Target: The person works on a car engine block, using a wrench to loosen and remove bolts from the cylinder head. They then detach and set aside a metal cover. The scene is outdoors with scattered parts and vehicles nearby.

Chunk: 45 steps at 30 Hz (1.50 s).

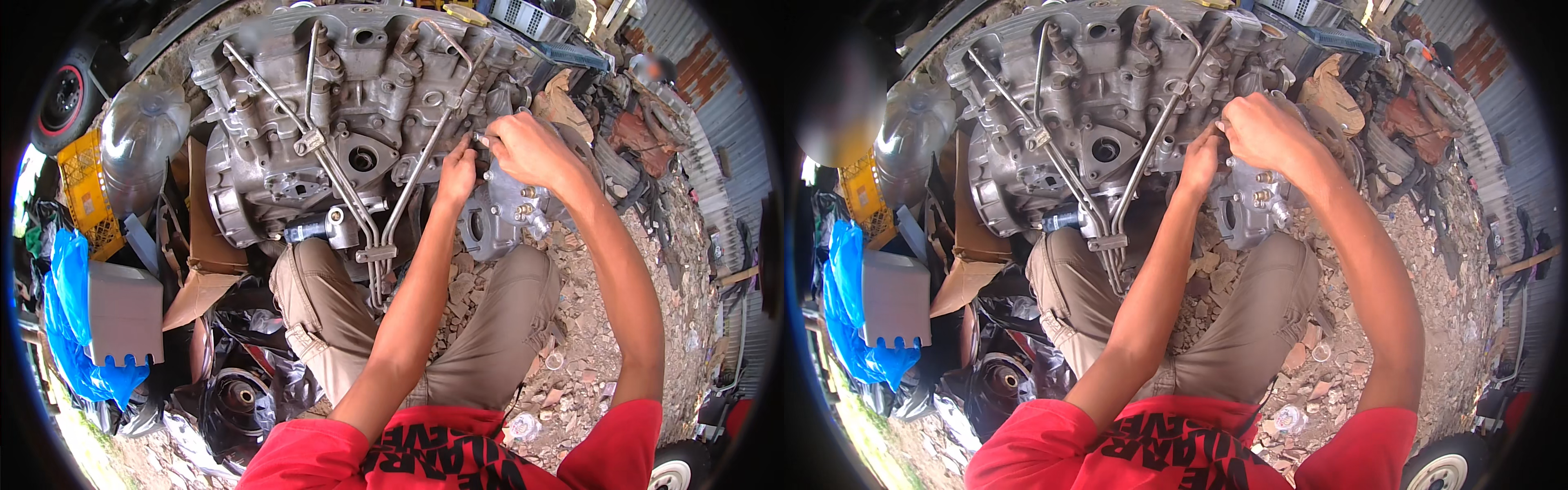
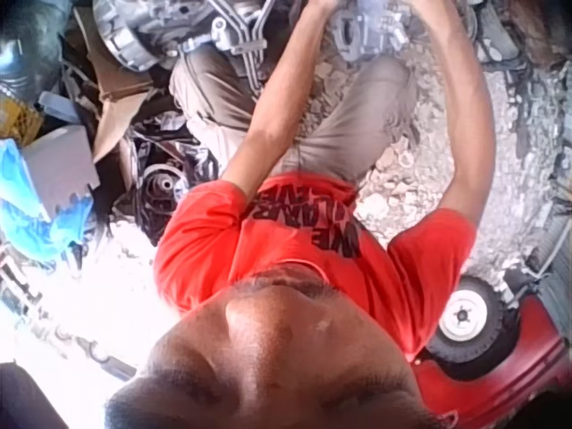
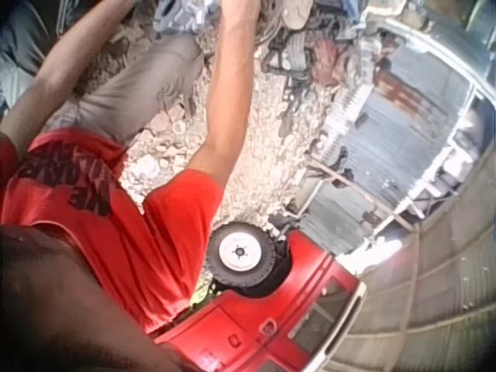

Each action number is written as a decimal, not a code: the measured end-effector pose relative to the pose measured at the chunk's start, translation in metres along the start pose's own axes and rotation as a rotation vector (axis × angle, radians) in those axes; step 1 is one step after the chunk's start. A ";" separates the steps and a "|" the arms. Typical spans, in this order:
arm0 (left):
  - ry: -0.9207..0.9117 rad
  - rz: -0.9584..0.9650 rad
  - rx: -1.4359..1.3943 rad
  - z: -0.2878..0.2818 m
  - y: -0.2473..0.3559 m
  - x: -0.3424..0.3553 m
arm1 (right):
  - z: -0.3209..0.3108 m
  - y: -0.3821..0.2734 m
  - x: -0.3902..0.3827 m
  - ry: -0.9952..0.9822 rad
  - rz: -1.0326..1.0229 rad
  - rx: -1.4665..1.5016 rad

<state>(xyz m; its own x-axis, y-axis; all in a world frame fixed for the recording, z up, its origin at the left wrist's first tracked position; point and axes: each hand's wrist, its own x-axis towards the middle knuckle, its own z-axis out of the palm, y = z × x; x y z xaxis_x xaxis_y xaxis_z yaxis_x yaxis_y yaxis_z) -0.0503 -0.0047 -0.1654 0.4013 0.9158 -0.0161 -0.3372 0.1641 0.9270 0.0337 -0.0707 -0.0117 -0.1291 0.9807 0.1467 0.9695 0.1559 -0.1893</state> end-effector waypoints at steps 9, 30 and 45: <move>-0.052 -0.054 -0.020 -0.005 0.005 0.001 | 0.007 0.013 0.041 -0.303 0.025 -0.155; -0.274 -0.200 -0.169 -0.019 0.013 0.001 | 0.027 0.004 0.041 -0.145 0.125 -0.371; -0.212 -0.194 -0.250 -0.021 0.005 0.003 | 0.009 0.007 0.070 -0.167 -0.349 -0.712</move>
<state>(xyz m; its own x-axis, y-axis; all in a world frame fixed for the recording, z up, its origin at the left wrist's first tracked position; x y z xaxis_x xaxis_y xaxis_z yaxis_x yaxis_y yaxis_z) -0.0689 0.0071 -0.1683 0.6370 0.7667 -0.0804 -0.4243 0.4358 0.7938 0.0293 -0.0003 -0.0110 -0.4233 0.9030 -0.0744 0.7604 0.3987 0.5126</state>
